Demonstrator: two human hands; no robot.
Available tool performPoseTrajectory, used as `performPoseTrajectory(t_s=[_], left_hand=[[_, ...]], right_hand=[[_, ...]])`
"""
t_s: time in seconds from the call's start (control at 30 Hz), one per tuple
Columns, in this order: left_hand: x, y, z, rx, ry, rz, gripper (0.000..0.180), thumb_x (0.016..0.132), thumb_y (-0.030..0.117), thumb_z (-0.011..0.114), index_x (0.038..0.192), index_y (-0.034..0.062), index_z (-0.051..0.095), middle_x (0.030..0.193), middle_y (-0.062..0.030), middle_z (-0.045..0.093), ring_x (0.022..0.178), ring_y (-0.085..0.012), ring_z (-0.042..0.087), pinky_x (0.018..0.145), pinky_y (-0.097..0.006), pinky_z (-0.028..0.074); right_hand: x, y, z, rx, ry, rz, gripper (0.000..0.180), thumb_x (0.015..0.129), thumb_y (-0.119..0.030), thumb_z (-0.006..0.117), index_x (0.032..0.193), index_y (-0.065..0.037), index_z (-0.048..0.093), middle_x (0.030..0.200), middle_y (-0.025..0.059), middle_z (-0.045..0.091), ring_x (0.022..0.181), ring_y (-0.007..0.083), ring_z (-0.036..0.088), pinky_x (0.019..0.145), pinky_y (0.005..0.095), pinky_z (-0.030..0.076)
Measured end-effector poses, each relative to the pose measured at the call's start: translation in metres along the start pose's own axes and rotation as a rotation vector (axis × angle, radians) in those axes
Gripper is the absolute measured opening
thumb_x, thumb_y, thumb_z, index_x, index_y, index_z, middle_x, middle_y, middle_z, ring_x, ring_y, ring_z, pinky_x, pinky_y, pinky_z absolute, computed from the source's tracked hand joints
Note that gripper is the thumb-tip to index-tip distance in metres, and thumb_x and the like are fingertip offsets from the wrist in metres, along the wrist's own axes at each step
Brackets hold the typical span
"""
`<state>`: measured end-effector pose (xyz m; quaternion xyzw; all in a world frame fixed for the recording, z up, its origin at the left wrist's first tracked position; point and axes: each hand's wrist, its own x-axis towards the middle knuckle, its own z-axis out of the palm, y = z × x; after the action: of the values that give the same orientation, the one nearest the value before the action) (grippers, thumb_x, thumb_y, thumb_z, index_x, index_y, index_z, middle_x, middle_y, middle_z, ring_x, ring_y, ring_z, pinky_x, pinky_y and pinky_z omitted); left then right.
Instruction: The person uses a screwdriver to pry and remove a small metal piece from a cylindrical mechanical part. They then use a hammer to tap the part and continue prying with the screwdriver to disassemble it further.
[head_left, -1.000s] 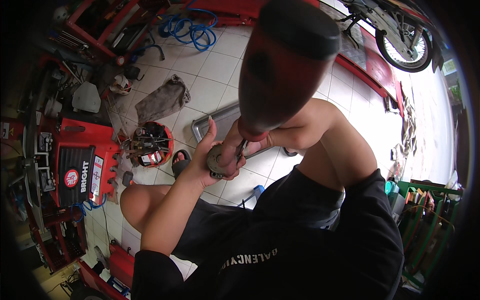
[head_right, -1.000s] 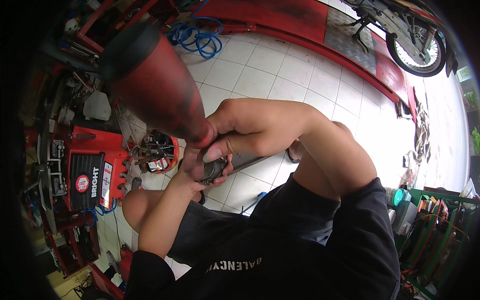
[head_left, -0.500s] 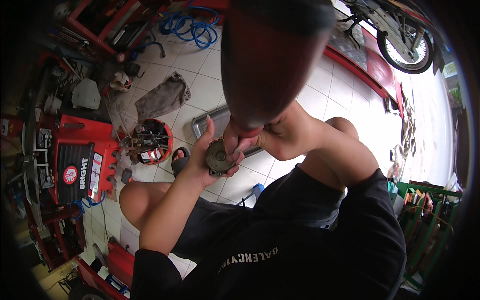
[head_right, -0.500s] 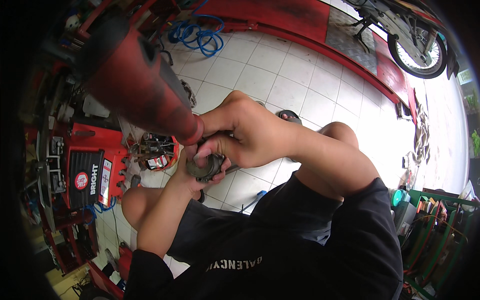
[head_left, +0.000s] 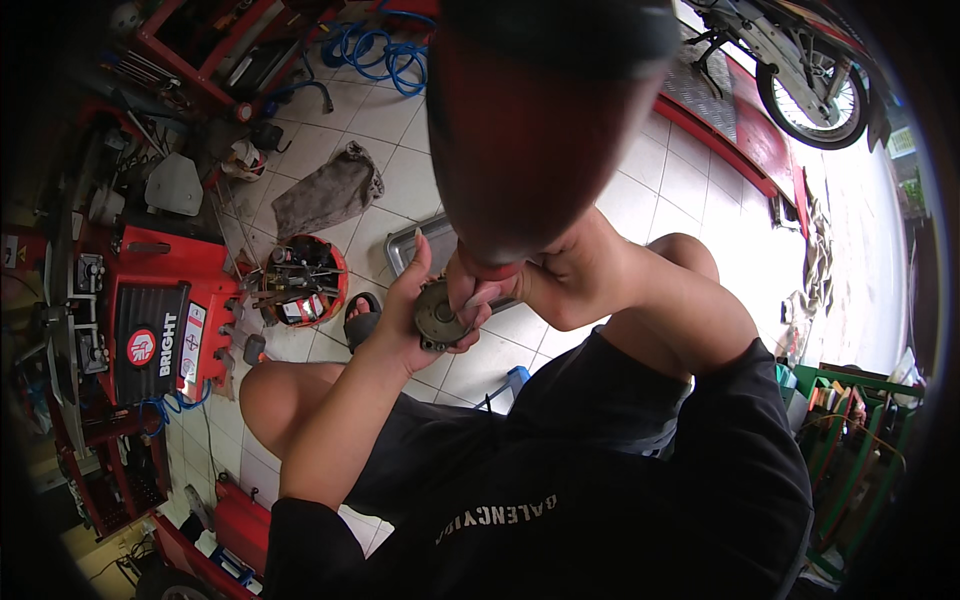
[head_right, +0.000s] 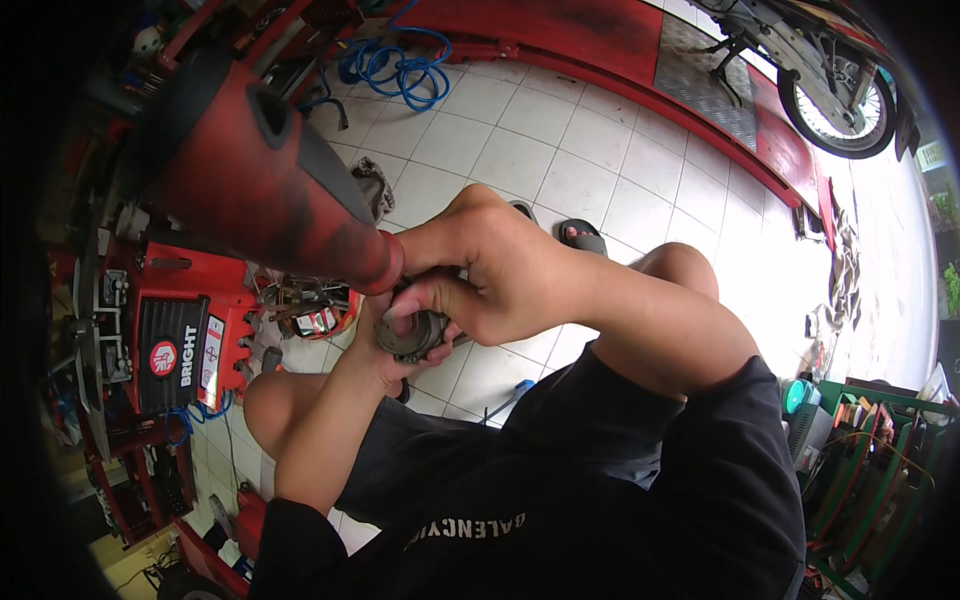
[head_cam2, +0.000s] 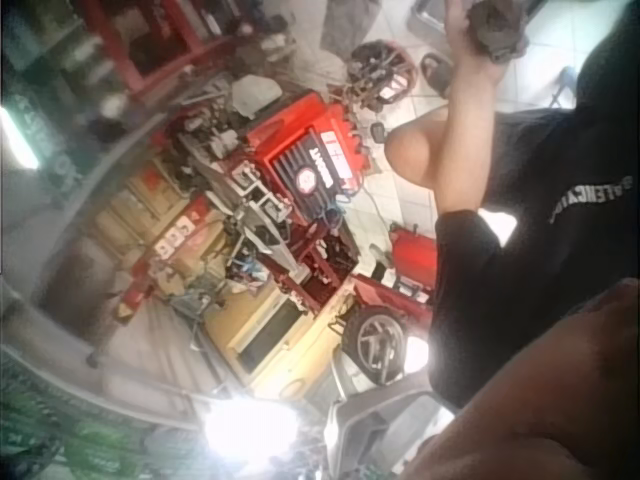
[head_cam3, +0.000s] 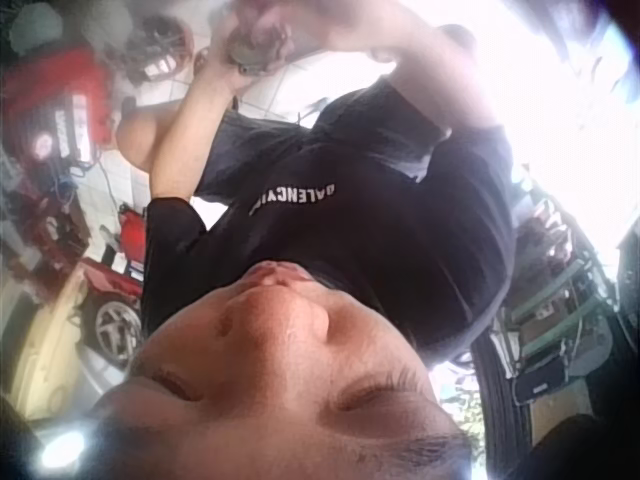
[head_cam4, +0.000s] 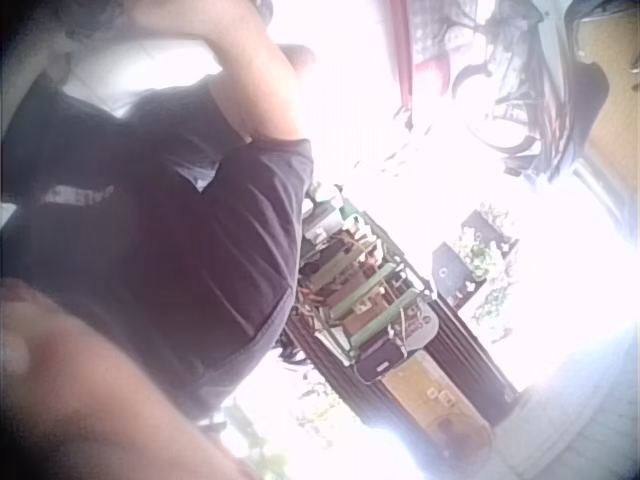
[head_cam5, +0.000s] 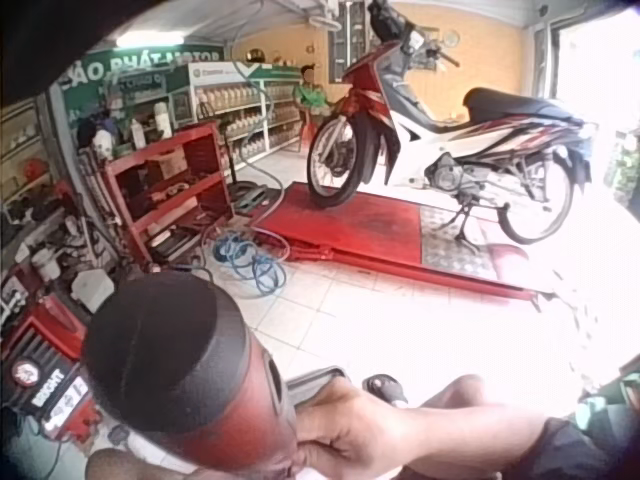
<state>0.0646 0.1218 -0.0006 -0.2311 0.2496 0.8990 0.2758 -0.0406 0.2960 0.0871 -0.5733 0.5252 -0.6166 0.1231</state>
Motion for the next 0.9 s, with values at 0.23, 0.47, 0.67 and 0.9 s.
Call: performPoseTrajectory(t_s=[0.23, 0.47, 0.67, 0.9], left_hand=[[0.009, 0.020, -0.021, 0.036, -0.092, -0.056, 0.092, 0.089, 0.087, 0.029, 0.093, 0.0026, 0.064, 0.076, -0.0162, 0.063, 0.054, -0.0277, 0.058, 0.045, -0.034, 0.041], [-0.001, 0.052, -0.030, -0.142, -0.020, 0.193, 0.088, 0.084, 0.087, 0.043, 0.092, 0.0019, 0.065, 0.079, -0.0160, 0.060, 0.057, -0.0266, 0.053, 0.047, -0.033, 0.038], [-0.032, 0.063, -0.043, -0.197, -0.100, 0.374, 0.083, 0.091, 0.079, 0.040, 0.101, -0.0006, 0.061, 0.085, -0.0164, 0.060, 0.061, -0.0262, 0.054, 0.050, -0.033, 0.039], [-0.048, 0.065, -0.049, -0.207, 0.027, 0.498, 0.077, 0.099, 0.069, 0.033, 0.106, -0.0010, 0.063, 0.087, -0.0203, 0.064, 0.067, -0.0302, 0.057, 0.053, -0.036, 0.041]], right_hand=[[0.017, -0.004, -0.039, 0.107, -0.007, -0.104, 0.016, 0.096, -0.002, 0.061, 0.110, 0.003, 0.066, 0.087, 0.0173, 0.072, 0.077, 0.0294, 0.073, 0.069, 0.0385, 0.058], [0.003, 0.051, -0.084, 0.403, 0.309, 0.129, 0.022, 0.103, -0.010, 0.055, 0.119, 0.003, 0.062, 0.084, 0.0093, 0.060, 0.092, 0.0284, 0.063, 0.102, 0.0507, 0.047], [-0.021, 0.105, -0.040, 0.269, 0.334, 0.653, 0.024, 0.103, -0.013, 0.053, 0.121, 0.001, 0.059, 0.077, 0.0055, 0.055, 0.078, 0.0175, 0.059, 0.082, 0.0366, 0.053], [-0.154, 0.272, 0.043, -0.481, -0.001, 1.363, 0.034, 0.080, -0.032, 0.079, 0.094, -0.001, 0.076, 0.089, 0.0184, 0.073, 0.084, 0.0312, 0.072, 0.079, 0.0415, 0.056]])
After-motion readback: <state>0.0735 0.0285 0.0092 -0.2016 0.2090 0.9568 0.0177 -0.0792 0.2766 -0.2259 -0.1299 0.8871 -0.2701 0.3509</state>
